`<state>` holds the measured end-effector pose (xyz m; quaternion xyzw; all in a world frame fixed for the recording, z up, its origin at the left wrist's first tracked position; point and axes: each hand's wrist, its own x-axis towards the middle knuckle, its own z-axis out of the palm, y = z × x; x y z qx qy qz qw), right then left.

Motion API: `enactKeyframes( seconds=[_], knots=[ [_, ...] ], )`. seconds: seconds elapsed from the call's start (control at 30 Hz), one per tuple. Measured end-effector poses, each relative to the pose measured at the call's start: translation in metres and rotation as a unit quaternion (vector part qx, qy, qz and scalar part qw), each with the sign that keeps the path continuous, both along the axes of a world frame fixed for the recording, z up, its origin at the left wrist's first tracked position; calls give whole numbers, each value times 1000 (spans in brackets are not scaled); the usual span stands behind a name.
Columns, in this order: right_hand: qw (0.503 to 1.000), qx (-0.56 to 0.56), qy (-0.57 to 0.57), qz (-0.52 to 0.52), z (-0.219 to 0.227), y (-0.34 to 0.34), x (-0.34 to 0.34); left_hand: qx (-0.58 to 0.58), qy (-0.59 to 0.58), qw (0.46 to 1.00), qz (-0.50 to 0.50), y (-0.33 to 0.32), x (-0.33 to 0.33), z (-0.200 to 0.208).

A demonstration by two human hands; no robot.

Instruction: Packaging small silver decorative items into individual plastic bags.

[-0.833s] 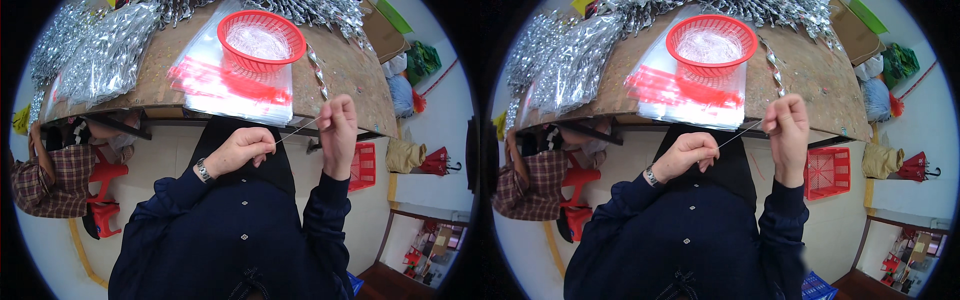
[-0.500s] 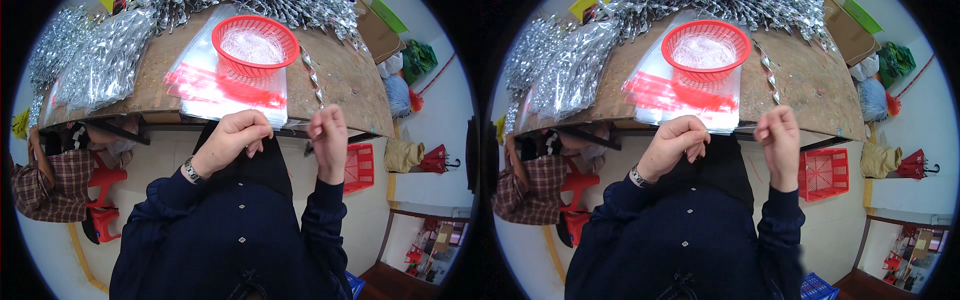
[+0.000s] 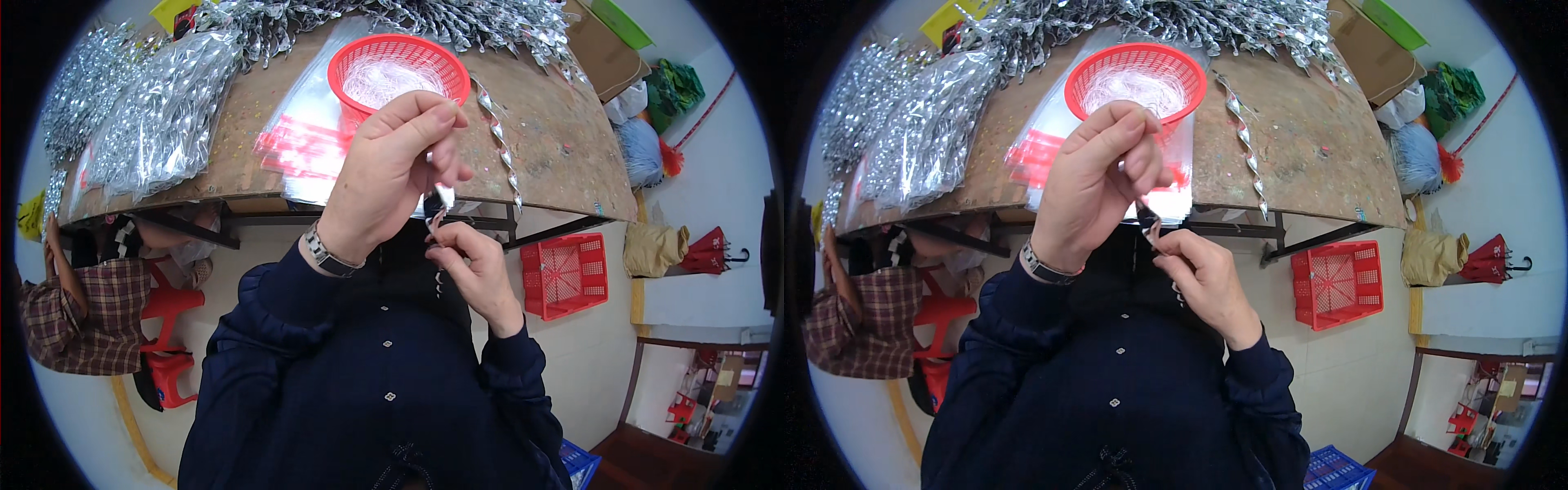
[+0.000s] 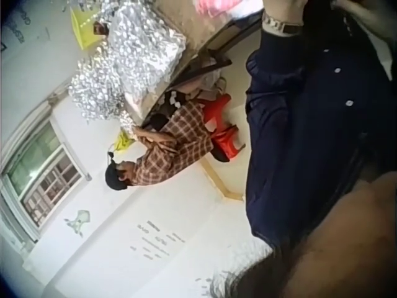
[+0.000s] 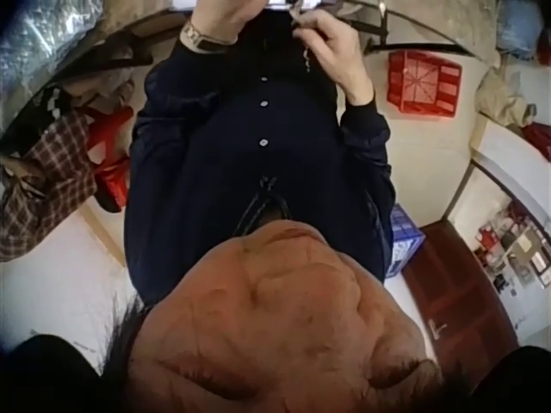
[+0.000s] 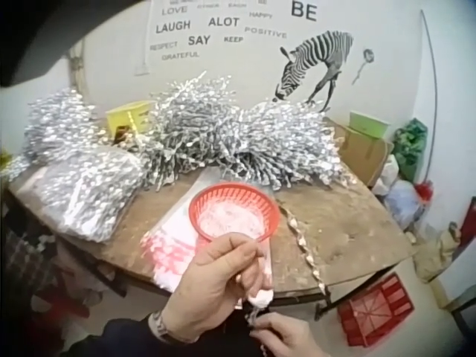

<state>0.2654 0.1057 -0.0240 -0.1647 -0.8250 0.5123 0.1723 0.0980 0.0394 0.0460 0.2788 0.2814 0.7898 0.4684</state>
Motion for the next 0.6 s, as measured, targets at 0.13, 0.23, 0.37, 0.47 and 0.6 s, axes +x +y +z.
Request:
enactKeyframes(
  seconds=[0.13,0.23,0.37,0.47,0.6],
  knots=[
    [997,-26,43,-54,6,7,14,-31,45,998,1,13,3,-8],
    [991,-42,22,-125,18,25,33,-55,91,994,-12,12,2,-22],
    [978,-27,8,-205,37,65,47,-115,154,980,-46,0,0,-38],
    [969,110,-27,-220,33,118,48,-156,183,967,-80,-12,2,-47],
    [935,214,-88,-269,32,158,12,-190,196,951,-145,-19,6,-66]
  ],
)
